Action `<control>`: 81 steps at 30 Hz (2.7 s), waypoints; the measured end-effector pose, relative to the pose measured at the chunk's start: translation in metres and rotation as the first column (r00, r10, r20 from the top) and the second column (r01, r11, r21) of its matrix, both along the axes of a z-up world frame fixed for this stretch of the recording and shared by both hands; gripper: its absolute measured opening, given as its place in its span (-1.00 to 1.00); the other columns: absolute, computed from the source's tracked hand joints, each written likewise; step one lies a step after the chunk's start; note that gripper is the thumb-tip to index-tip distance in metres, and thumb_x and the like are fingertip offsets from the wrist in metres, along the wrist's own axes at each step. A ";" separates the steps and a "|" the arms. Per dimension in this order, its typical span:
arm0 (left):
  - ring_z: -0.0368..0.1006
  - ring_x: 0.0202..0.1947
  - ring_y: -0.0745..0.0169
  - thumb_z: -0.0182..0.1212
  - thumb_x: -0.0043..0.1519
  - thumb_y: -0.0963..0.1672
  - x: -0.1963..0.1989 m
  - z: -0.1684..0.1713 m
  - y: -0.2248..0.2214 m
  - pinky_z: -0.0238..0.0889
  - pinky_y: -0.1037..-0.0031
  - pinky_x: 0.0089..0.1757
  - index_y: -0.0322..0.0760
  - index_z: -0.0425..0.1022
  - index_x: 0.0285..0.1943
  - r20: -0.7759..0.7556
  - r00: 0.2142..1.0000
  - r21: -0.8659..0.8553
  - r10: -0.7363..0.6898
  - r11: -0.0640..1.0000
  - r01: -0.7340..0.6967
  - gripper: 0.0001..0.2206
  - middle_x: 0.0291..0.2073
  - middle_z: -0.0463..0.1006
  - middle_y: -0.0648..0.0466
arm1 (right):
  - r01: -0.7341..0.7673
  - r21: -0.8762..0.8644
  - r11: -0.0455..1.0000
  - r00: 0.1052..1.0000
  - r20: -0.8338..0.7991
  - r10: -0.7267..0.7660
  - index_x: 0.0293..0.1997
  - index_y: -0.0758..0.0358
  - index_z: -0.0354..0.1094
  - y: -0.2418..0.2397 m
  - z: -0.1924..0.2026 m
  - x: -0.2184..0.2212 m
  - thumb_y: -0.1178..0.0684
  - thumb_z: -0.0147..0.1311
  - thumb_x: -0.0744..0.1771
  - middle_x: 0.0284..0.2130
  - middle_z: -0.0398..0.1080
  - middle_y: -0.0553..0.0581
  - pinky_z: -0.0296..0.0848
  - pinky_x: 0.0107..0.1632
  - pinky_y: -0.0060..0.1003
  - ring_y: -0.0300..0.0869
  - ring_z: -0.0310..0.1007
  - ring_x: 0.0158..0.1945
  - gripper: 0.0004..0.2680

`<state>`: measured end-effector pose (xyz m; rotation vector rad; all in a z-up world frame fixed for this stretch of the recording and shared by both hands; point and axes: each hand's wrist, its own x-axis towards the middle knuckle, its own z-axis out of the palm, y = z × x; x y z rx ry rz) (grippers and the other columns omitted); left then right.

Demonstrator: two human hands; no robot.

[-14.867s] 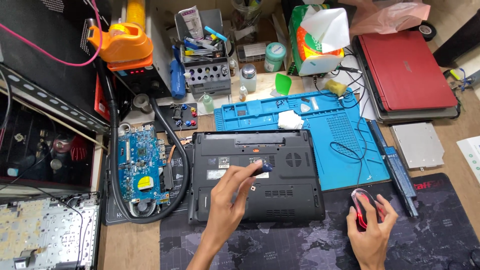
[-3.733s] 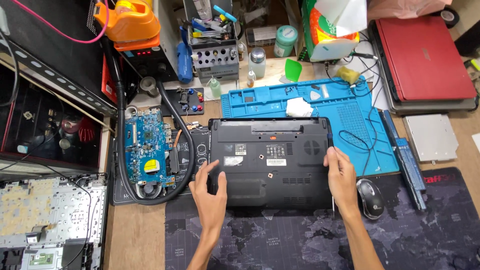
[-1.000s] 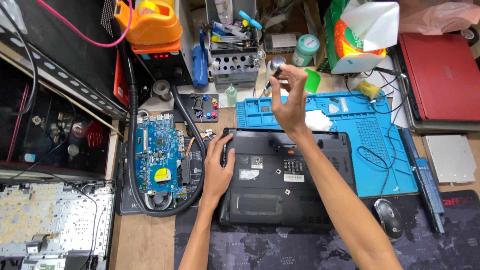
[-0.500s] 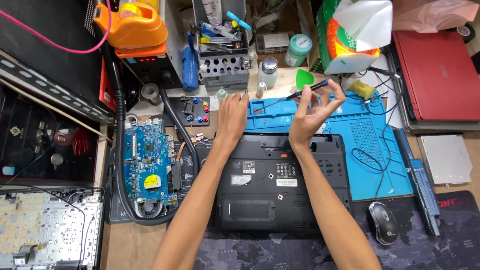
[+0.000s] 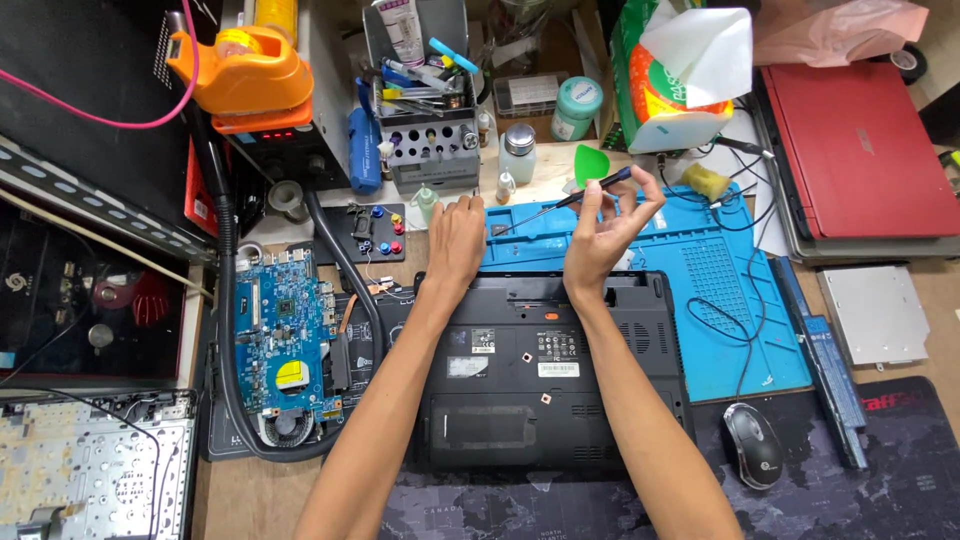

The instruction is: Disassembling a laptop by removing screws, back panels, and the optical drive.

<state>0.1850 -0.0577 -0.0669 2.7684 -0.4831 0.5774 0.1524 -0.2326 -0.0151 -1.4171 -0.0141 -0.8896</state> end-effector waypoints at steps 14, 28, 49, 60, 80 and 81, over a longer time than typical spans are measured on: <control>0.50 -0.42 -0.20 0.21 0.11 -0.30 -0.029 0.027 0.006 0.29 0.26 -0.32 -0.37 0.40 -0.30 -0.067 0.996 -0.393 -0.052 0.919 0.022 -0.90 -0.48 0.43 -0.08 | -0.030 0.019 0.999 0.999 -0.034 0.031 0.30 0.05 -0.06 0.008 0.010 -0.009 0.19 -0.08 0.46 -0.12 0.30 0.12 0.66 -0.04 -0.35 -0.23 0.52 -0.15 -0.72; 0.47 -0.51 0.21 0.23 0.13 -0.28 -0.033 0.023 0.025 0.34 0.41 -0.37 -0.26 0.47 -0.33 -0.211 0.973 -0.793 -0.088 0.598 -0.118 -0.91 -0.55 0.57 -0.01 | -0.021 0.111 0.994 0.995 -0.094 0.032 0.29 0.03 -0.06 0.008 0.010 -0.035 0.14 0.00 0.45 -0.12 0.34 0.13 0.68 -0.07 -0.37 -0.21 0.57 -0.15 -0.70; 0.50 -0.27 0.37 0.23 0.26 -0.28 -0.211 0.081 0.016 0.41 0.42 -0.09 -0.24 0.62 -0.07 -0.329 0.920 -0.919 -0.213 0.298 -0.259 -0.85 -0.34 0.68 0.03 | -0.052 0.547 0.835 0.923 -0.293 0.250 0.24 -0.04 -0.06 -0.007 0.000 -0.156 0.14 0.10 0.40 -0.13 0.39 0.21 0.67 0.03 -0.11 0.03 0.64 -0.14 -0.64; 0.52 -0.21 0.28 0.17 0.32 -0.26 -0.212 0.090 0.013 0.42 0.34 -0.09 -0.17 0.63 -0.01 -0.359 0.911 -0.874 -0.202 0.414 -0.252 -0.81 -0.30 0.69 -0.01 | -0.050 0.541 0.840 0.947 -0.241 0.212 0.22 -0.03 -0.06 -0.010 0.003 -0.166 0.15 0.09 0.41 -0.08 0.40 0.28 0.66 0.07 -0.03 0.09 0.63 -0.09 -0.66; 0.38 0.20 -0.32 0.41 0.16 -0.14 -0.236 0.099 -0.010 0.14 0.03 0.17 -0.33 0.23 0.46 -0.242 0.932 -0.756 -0.271 0.655 -0.006 -0.34 0.19 0.49 -0.28 | -0.089 0.350 0.932 0.978 -0.149 0.149 0.28 -0.08 -0.10 -0.056 0.048 -0.186 0.19 0.00 0.44 -0.06 0.37 0.19 0.70 0.03 -0.14 -0.01 0.62 -0.09 -0.66; 0.30 0.25 -0.40 0.45 0.13 -0.13 -0.240 0.101 -0.016 0.06 -0.06 0.21 -0.40 0.21 0.48 -0.206 0.944 -0.702 -0.258 0.711 0.041 -0.29 0.24 0.42 -0.35 | -0.121 0.224 0.967 0.985 -0.094 0.145 0.29 -0.07 -0.13 -0.069 0.055 -0.190 0.22 -0.07 0.46 -0.02 0.37 0.25 0.69 0.04 -0.13 0.03 0.60 -0.06 -0.67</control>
